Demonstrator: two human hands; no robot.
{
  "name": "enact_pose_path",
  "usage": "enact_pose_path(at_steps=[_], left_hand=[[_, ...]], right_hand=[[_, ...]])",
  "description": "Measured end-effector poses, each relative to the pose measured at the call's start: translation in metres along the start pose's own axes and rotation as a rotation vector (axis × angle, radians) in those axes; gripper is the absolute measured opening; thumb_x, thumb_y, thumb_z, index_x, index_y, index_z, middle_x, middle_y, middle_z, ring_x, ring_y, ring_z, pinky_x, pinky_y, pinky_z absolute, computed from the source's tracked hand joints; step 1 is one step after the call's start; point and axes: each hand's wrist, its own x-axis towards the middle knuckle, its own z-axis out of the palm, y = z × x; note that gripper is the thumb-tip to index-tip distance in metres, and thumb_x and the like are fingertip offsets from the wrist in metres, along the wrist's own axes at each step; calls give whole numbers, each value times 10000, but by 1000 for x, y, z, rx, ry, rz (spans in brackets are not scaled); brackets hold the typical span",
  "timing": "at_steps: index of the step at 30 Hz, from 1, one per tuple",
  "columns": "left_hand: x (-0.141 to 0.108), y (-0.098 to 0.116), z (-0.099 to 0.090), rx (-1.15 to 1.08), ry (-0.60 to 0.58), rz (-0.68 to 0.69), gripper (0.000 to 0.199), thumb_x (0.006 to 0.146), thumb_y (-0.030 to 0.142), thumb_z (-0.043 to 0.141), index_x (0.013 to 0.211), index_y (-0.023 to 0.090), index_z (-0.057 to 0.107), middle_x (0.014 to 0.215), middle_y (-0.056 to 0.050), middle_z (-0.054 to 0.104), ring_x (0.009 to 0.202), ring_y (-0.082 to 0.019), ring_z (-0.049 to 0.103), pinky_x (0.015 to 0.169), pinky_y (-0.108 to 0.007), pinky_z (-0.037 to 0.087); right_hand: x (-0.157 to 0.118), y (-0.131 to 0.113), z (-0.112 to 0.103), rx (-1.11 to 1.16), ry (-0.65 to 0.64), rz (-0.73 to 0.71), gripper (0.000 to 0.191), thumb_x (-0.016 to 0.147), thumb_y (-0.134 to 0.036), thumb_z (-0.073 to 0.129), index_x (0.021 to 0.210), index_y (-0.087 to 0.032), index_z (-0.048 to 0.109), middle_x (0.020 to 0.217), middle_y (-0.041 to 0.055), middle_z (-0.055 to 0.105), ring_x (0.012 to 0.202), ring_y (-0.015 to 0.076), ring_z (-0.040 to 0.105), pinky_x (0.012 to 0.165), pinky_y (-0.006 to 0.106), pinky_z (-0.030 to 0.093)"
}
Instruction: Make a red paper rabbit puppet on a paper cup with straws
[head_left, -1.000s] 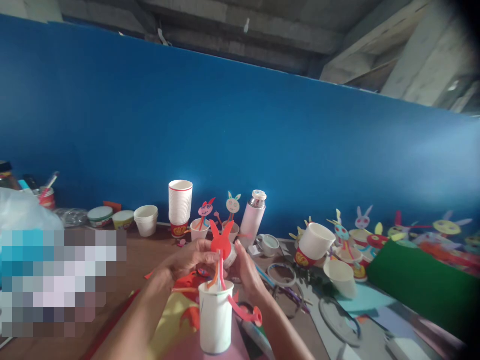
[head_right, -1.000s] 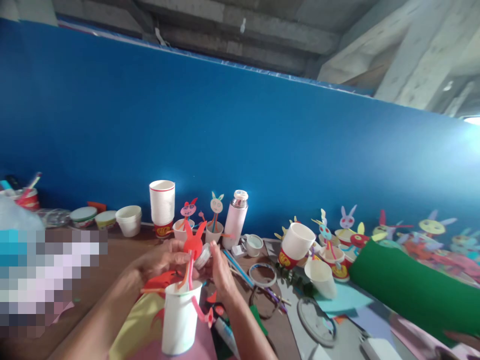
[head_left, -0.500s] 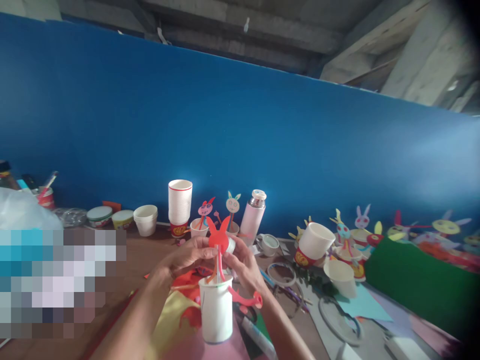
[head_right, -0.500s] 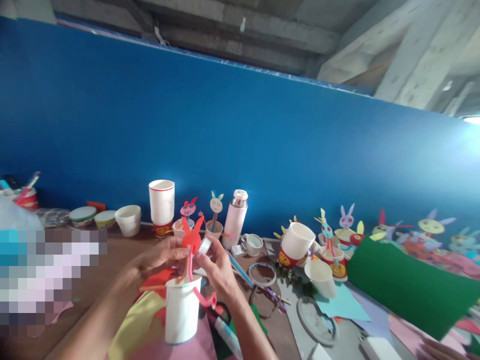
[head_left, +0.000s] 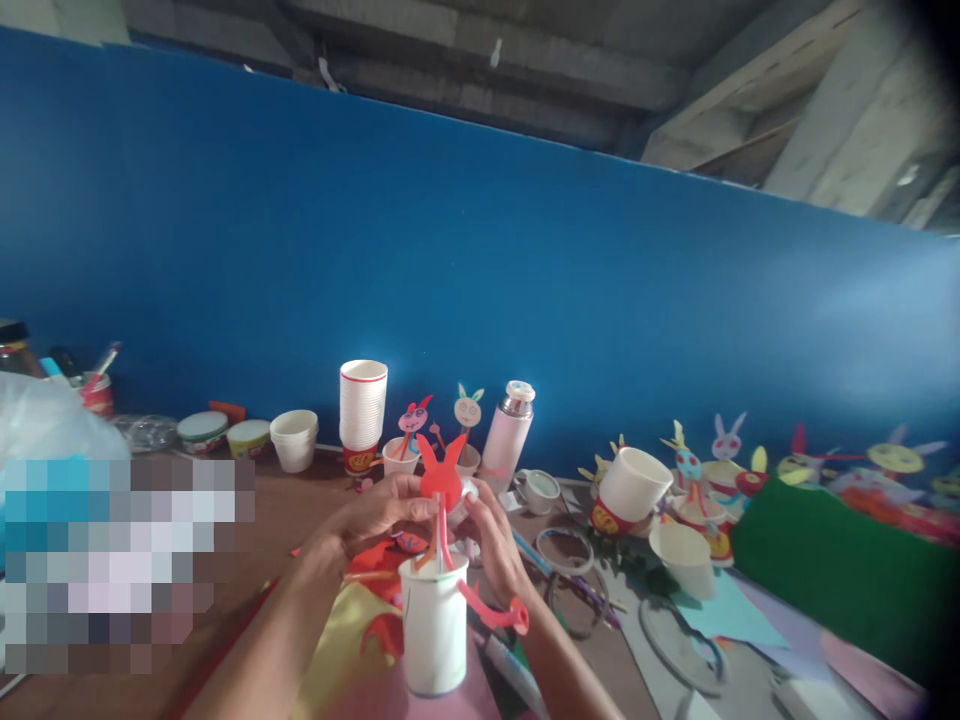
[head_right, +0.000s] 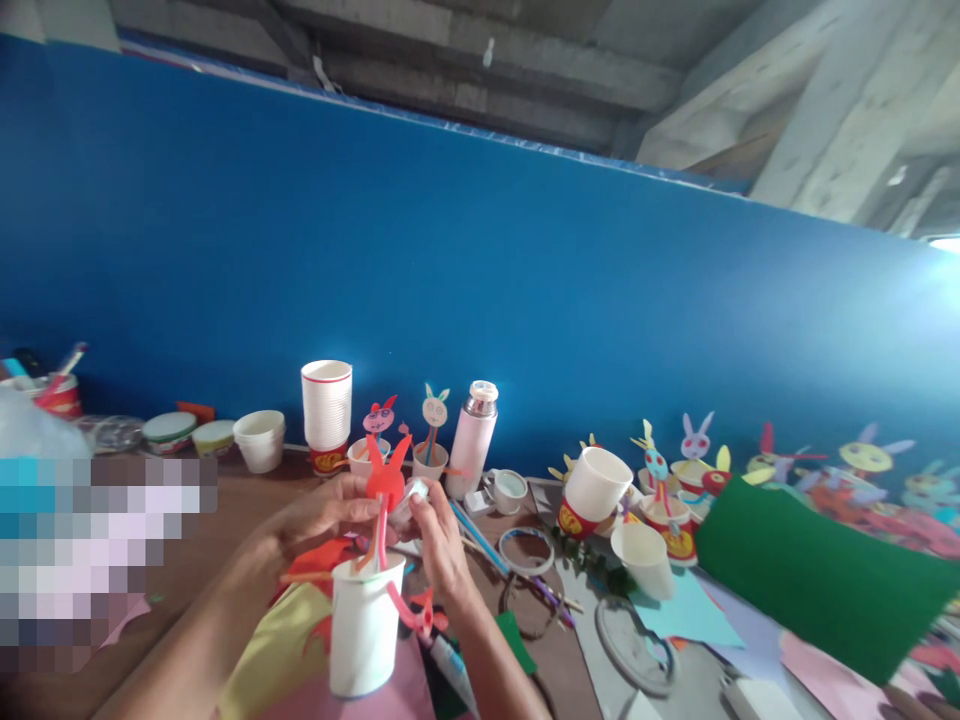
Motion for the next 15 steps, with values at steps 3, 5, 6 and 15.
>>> enact_pose_path(at_steps=[3,5,6,15], left_hand=[[0,0,0,-7,0,-3,229,684,265,654,856,113,659,749,-90,679,690,-200,631,654,-290,454],[1,-1,0,-1,-21,3,203,692,255,645,835,111,657,740,-85,676,672,-189,627,642,-280,451],[1,-2,0,3,-33,6,193,698,252,639,828,110,656,737,-84,674,671,-187,626,635,-275,450],[1,-3,2,61,-49,0,199,722,269,608,831,109,655,754,-98,668,652,-170,607,620,-258,438]], right_hand=[[0,3,2,31,11,-4,283,832,-412,417,964,-196,544,791,11,557,644,129,501,612,238,432],[0,4,2,34,31,-13,272,833,-407,416,936,-195,550,794,9,561,660,131,506,614,234,430],[0,4,3,36,34,-14,269,834,-406,414,922,-192,552,789,7,562,664,132,509,616,233,430],[1,5,3,128,-2,82,312,829,-457,380,824,-180,523,635,-9,527,530,117,485,487,214,400]])
